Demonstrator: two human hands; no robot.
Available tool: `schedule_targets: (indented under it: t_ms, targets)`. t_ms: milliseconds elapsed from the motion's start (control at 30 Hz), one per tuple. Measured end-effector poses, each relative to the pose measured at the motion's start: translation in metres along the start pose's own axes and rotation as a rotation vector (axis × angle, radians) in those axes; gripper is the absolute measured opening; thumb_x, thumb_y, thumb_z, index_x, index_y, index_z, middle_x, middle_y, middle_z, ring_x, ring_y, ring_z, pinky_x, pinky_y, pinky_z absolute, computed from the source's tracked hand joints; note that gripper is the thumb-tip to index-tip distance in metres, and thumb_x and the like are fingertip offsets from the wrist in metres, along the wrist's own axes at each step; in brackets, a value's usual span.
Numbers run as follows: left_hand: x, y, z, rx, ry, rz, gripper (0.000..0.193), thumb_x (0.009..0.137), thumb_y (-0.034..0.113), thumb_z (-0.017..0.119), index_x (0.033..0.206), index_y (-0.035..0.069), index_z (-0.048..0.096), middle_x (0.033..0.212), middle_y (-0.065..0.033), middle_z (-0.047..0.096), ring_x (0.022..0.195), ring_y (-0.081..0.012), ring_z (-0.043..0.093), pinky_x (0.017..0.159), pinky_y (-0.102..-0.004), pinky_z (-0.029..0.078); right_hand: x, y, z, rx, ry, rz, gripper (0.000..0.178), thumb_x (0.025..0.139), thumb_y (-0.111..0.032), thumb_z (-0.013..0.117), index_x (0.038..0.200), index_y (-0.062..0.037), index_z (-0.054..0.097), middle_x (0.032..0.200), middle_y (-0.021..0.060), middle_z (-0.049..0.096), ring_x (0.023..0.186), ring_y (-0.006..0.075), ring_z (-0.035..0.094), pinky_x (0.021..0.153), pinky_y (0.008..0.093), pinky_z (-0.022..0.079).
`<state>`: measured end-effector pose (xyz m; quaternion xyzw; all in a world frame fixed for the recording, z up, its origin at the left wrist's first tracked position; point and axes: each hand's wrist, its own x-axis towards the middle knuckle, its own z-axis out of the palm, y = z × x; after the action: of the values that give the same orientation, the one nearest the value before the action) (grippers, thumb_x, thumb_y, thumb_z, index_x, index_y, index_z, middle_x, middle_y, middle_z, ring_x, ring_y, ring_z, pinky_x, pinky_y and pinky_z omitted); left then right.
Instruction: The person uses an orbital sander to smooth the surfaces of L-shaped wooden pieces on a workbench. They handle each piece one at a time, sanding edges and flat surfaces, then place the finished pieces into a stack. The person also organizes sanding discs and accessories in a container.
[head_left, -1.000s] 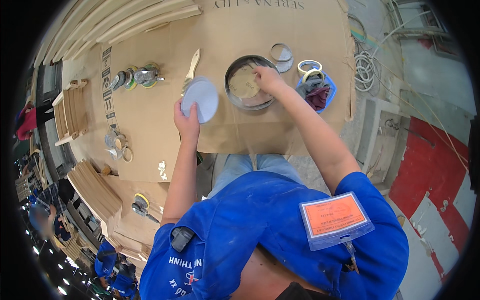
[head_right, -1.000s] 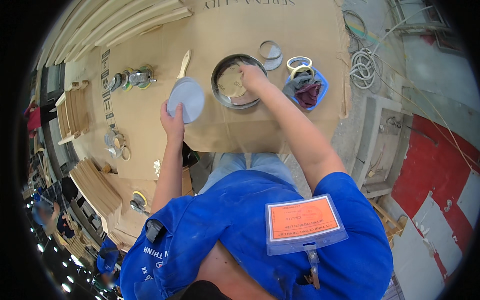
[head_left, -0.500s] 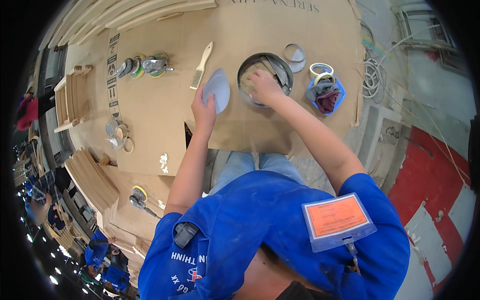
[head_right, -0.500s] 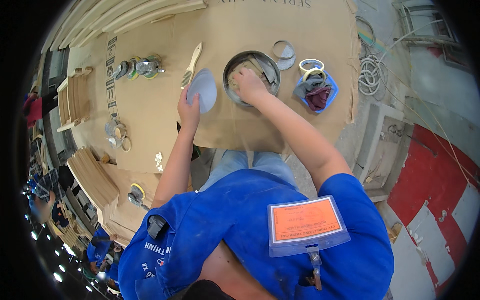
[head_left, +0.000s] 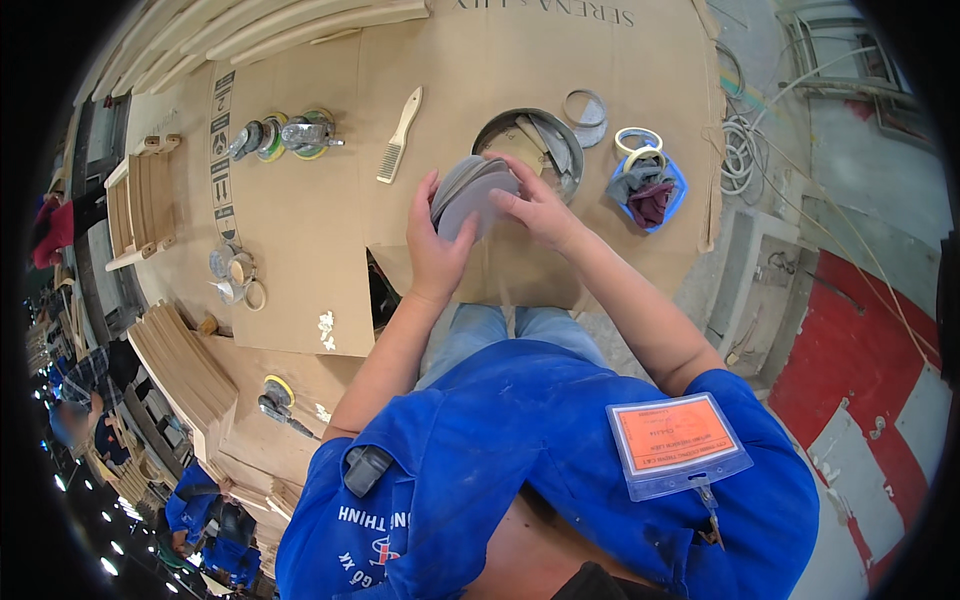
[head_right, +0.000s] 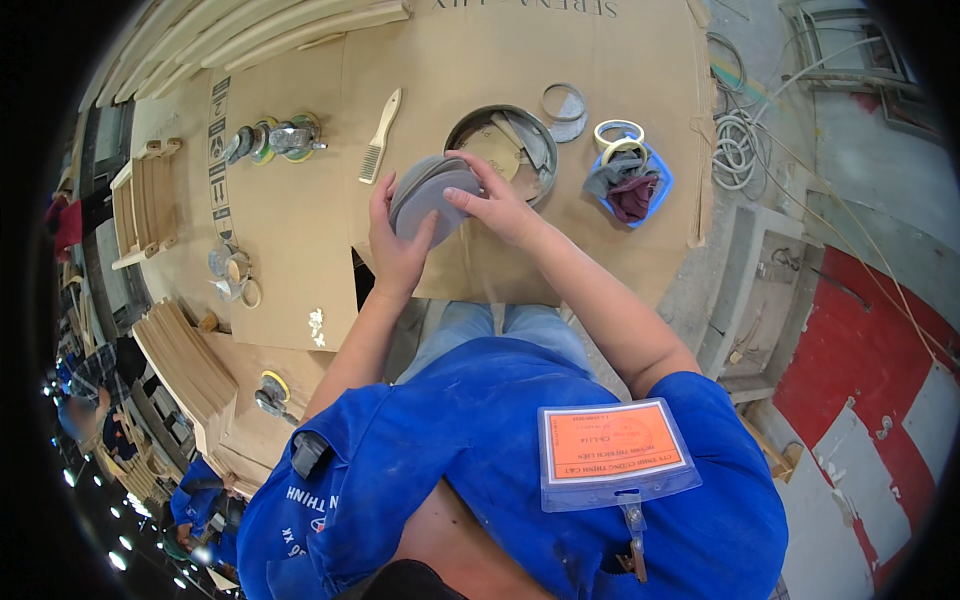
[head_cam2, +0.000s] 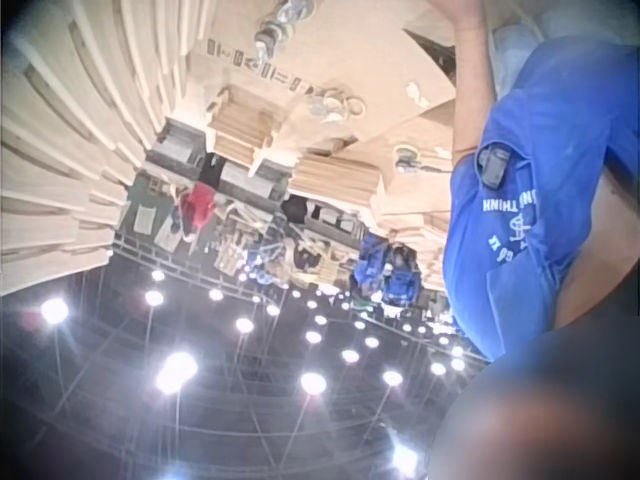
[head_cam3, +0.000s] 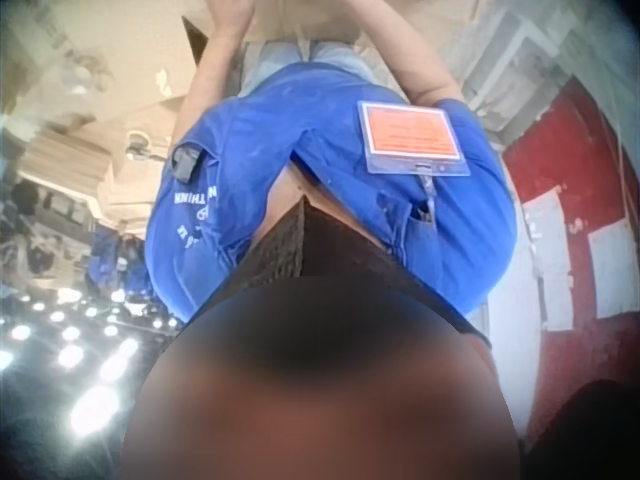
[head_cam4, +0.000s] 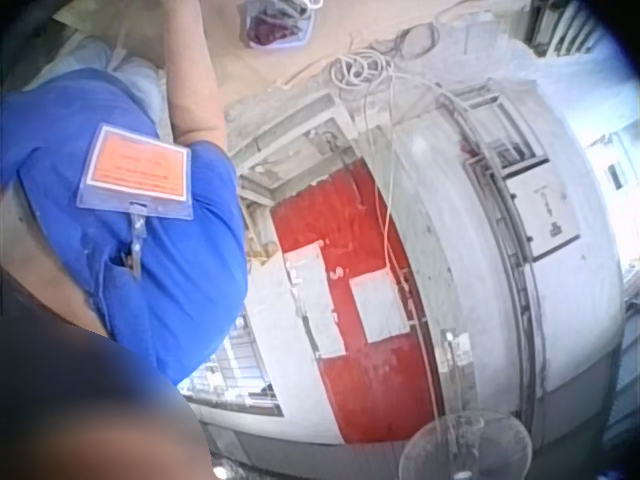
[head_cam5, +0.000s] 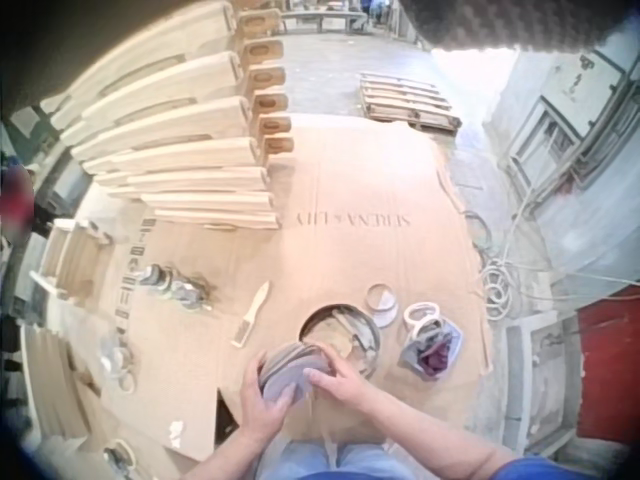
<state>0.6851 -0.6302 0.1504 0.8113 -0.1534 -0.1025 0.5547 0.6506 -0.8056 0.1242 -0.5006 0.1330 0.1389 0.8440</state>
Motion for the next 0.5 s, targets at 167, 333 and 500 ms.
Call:
schedule_targets:
  t_ms: [167, 333, 500]
  targets:
    - [0.006, 0.000, -0.001, -0.098, -0.053, -0.046, 0.072, 0.079, 0.007, 0.066, 0.138, 0.003, 0.026, 0.126, -0.0179, 0.045, 0.115, -0.0255, 0.049, 0.097, -0.0362, 0.040, -0.004, 0.011, 0.000, -0.198, 0.073, -0.212, 0.063, 0.085, -0.014, 0.064, 0.141, -0.0119, 0.032, 0.134, 0.0121, 0.043, 0.122, 0.0217, 0.044, 0.100, 0.0329, 0.036]
    - [0.001, 0.002, 0.004, -0.337, 0.025, -0.076, 0.050, 0.094, 0.014, 0.047, 0.139, 0.004, 0.028, 0.128, -0.0166, 0.044, 0.119, -0.0235, 0.045, 0.102, -0.0345, 0.034, -0.009, 0.010, -0.007, -0.393, 0.124, -0.200, 0.059, 0.083, -0.013, 0.063, 0.137, -0.0098, 0.038, 0.131, 0.0150, 0.048, 0.121, 0.0260, 0.047, 0.101, 0.0351, 0.036]
    - [-0.018, -0.006, -0.004, -0.313, -0.021, -0.289, 0.042, 0.096, 0.013, 0.039, 0.137, 0.002, 0.035, 0.131, -0.0159, 0.046, 0.119, -0.0212, 0.045, 0.102, -0.0317, 0.033, -0.031, 0.014, -0.004, -0.549, 0.105, -0.137, 0.057, 0.080, -0.013, 0.063, 0.133, -0.0079, 0.043, 0.127, 0.0180, 0.052, 0.119, 0.0288, 0.049, 0.100, 0.0356, 0.038]
